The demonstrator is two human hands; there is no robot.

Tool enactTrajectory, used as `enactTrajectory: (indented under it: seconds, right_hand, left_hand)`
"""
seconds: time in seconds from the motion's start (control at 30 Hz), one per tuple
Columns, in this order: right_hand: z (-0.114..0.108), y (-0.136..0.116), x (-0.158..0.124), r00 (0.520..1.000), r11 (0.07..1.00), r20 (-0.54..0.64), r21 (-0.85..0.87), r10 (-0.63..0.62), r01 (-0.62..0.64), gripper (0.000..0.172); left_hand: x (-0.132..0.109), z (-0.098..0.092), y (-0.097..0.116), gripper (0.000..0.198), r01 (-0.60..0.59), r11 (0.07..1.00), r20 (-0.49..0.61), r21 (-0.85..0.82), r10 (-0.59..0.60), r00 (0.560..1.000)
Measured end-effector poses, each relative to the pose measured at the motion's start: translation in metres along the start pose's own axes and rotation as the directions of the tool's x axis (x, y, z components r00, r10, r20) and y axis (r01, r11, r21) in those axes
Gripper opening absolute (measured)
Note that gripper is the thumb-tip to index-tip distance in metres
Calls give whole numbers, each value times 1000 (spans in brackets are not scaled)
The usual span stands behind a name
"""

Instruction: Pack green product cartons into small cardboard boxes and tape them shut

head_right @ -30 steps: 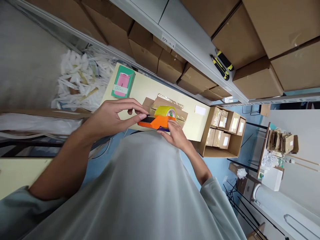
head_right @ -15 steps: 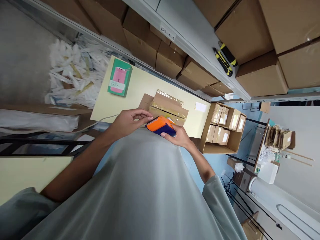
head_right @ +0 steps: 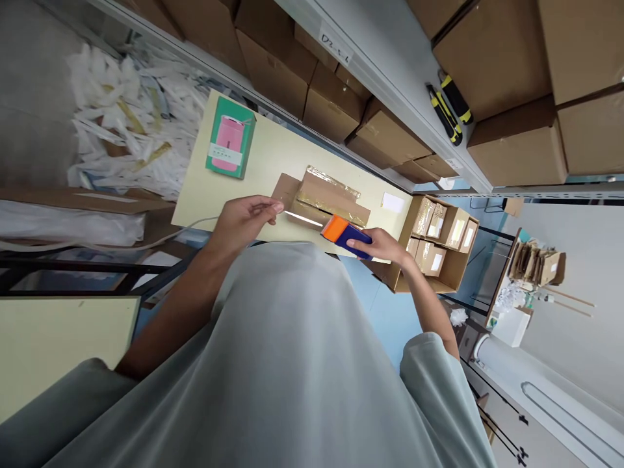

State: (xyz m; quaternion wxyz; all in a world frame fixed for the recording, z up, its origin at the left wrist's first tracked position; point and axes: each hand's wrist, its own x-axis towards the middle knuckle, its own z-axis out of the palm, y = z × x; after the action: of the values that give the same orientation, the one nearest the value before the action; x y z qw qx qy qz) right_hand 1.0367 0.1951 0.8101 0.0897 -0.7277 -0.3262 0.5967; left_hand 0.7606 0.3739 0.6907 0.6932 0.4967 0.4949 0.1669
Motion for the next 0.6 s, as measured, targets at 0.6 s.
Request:
enactTrajectory:
  seconds: [0.6]
  right_hand:
    - [-26, -9, 94, 996, 984, 81, -173, 48, -34, 80]
  left_hand:
    - [73, 33, -73, 30, 158, 934, -77, -320, -191, 979]
